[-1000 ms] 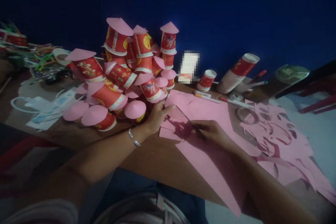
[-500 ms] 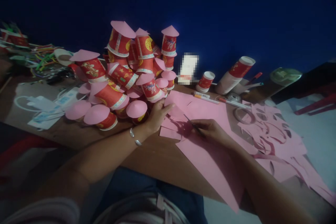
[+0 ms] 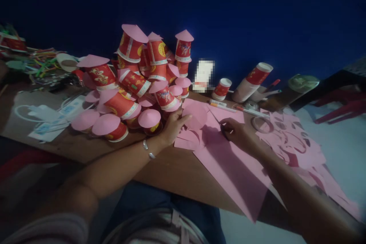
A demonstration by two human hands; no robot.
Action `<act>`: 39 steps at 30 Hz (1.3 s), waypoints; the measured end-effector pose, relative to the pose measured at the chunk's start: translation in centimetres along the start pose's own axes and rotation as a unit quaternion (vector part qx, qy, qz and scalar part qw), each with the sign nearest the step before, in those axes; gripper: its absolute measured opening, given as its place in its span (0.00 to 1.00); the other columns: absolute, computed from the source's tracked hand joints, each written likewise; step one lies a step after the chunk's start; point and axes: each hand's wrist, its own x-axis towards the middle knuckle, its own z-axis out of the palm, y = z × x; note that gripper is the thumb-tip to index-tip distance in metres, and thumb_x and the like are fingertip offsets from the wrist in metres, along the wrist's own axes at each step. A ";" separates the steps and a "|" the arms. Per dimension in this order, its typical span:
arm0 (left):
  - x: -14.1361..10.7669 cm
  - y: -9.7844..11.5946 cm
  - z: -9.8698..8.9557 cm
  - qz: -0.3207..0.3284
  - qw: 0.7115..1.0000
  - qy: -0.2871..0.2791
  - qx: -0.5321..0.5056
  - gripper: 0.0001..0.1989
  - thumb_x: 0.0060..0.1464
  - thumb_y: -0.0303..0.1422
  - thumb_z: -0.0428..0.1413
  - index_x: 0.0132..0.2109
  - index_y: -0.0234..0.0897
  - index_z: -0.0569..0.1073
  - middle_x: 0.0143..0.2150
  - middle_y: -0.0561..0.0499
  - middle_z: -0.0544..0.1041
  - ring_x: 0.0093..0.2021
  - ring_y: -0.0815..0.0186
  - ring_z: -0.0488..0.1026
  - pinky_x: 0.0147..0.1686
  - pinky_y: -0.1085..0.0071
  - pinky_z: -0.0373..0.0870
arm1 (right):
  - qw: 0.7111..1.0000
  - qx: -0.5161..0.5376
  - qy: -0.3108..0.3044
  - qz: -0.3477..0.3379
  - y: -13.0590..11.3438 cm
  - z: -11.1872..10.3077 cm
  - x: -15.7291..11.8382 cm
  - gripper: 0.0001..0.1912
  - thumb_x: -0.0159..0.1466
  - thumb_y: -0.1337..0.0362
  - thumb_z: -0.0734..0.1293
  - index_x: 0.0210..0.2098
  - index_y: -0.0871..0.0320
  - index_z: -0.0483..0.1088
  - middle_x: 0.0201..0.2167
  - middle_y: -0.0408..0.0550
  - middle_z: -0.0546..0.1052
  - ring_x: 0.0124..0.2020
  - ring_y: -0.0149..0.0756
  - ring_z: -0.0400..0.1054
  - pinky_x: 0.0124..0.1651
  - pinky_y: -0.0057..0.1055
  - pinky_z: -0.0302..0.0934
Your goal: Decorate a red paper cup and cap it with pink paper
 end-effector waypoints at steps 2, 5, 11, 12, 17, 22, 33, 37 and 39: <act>0.0 -0.1 0.0 0.000 1.000 -0.004 0.004 0.17 0.52 0.46 0.65 0.36 0.36 0.72 0.25 0.57 0.70 0.20 0.75 0.65 0.18 0.78 0.54 | 0.999 -0.045 0.029 -0.002 0.2 -1.0 -0.2 0.14 0.63 0.64 0.67 0.48 0.52 0.74 0.34 0.46 0.84 0.31 0.38 0.77 0.35 0.30 0.66; 0.0 -0.3 0.1 0.004 1.000 -0.019 -0.022 0.18 0.51 0.44 0.66 0.42 0.35 0.76 0.31 0.53 0.77 0.26 0.72 0.72 0.23 0.77 0.63 | 0.991 -0.125 0.037 -0.018 0.4 -1.7 -0.7 0.14 0.65 0.66 0.66 0.50 0.54 0.75 0.37 0.50 0.84 0.34 0.41 0.78 0.37 0.32 0.67; 0.0 -0.4 0.4 0.040 0.996 -0.044 -0.067 0.23 0.51 0.37 0.66 0.53 0.36 0.76 0.50 0.46 0.81 0.48 0.61 0.77 0.46 0.69 0.73 | 0.958 -0.272 -0.064 -0.064 1.2 -0.6 -1.3 0.20 0.70 0.66 0.63 0.61 0.54 0.71 0.57 0.56 0.77 0.50 0.47 0.75 0.48 0.37 0.69; 0.0 -0.4 0.4 0.040 0.996 -0.048 -0.068 0.23 0.51 0.37 0.66 0.53 0.35 0.75 0.50 0.45 0.81 0.48 0.60 0.77 0.46 0.68 0.74 | 0.955 -0.281 -0.073 -0.064 1.3 -0.4 -1.3 0.21 0.71 0.65 0.62 0.62 0.53 0.70 0.57 0.55 0.77 0.51 0.46 0.75 0.49 0.38 0.69; 0.0 -0.5 0.3 0.015 0.995 -0.070 -0.067 0.21 0.53 0.40 0.65 0.51 0.34 0.76 0.43 0.46 0.82 0.40 0.62 0.78 0.39 0.68 0.74 | 0.938 -0.332 -0.077 -0.065 0.9 -0.6 -1.4 0.22 0.72 0.65 0.61 0.65 0.52 0.68 0.52 0.55 0.80 0.50 0.48 0.75 0.47 0.40 0.69; 0.0 -0.8 0.2 0.001 0.996 -0.069 -0.064 0.20 0.52 0.41 0.66 0.49 0.34 0.77 0.42 0.47 0.81 0.39 0.64 0.77 0.37 0.72 0.72 | 0.927 -0.357 -0.049 -0.105 -1.2 0.0 -1.8 0.19 0.72 0.71 0.58 0.56 0.57 0.76 0.50 0.59 0.80 0.48 0.47 0.75 0.43 0.38 0.70; -0.3 0.0 0.5 -0.056 0.997 -0.060 0.008 0.18 0.47 0.45 0.68 0.34 0.33 0.76 0.27 0.54 0.73 0.24 0.73 0.68 0.24 0.77 0.64 | 0.976 -0.174 -0.021 -0.129 -0.6 0.9 -1.0 0.19 0.73 0.66 0.58 0.55 0.51 0.78 0.55 0.49 0.80 0.54 0.44 0.76 0.54 0.40 0.74; -0.4 0.3 0.6 -0.087 0.994 -0.067 0.018 0.21 0.44 0.46 0.69 0.29 0.34 0.71 0.21 0.56 0.68 0.21 0.74 0.66 0.21 0.78 0.62 | 0.990 -0.091 -0.009 -0.106 -1.0 1.4 -0.7 0.19 0.71 0.65 0.60 0.54 0.46 0.78 0.55 0.47 0.81 0.53 0.45 0.77 0.55 0.42 0.73; -0.5 0.4 0.7 -0.090 0.993 -0.073 0.035 0.21 0.43 0.45 0.70 0.30 0.33 0.72 0.22 0.55 0.71 0.21 0.74 0.66 0.20 0.78 0.60 | 0.996 -0.026 -0.004 -0.089 -1.2 1.6 -0.1 0.16 0.70 0.63 0.62 0.50 0.49 0.80 0.55 0.49 0.80 0.54 0.47 0.76 0.57 0.43 0.72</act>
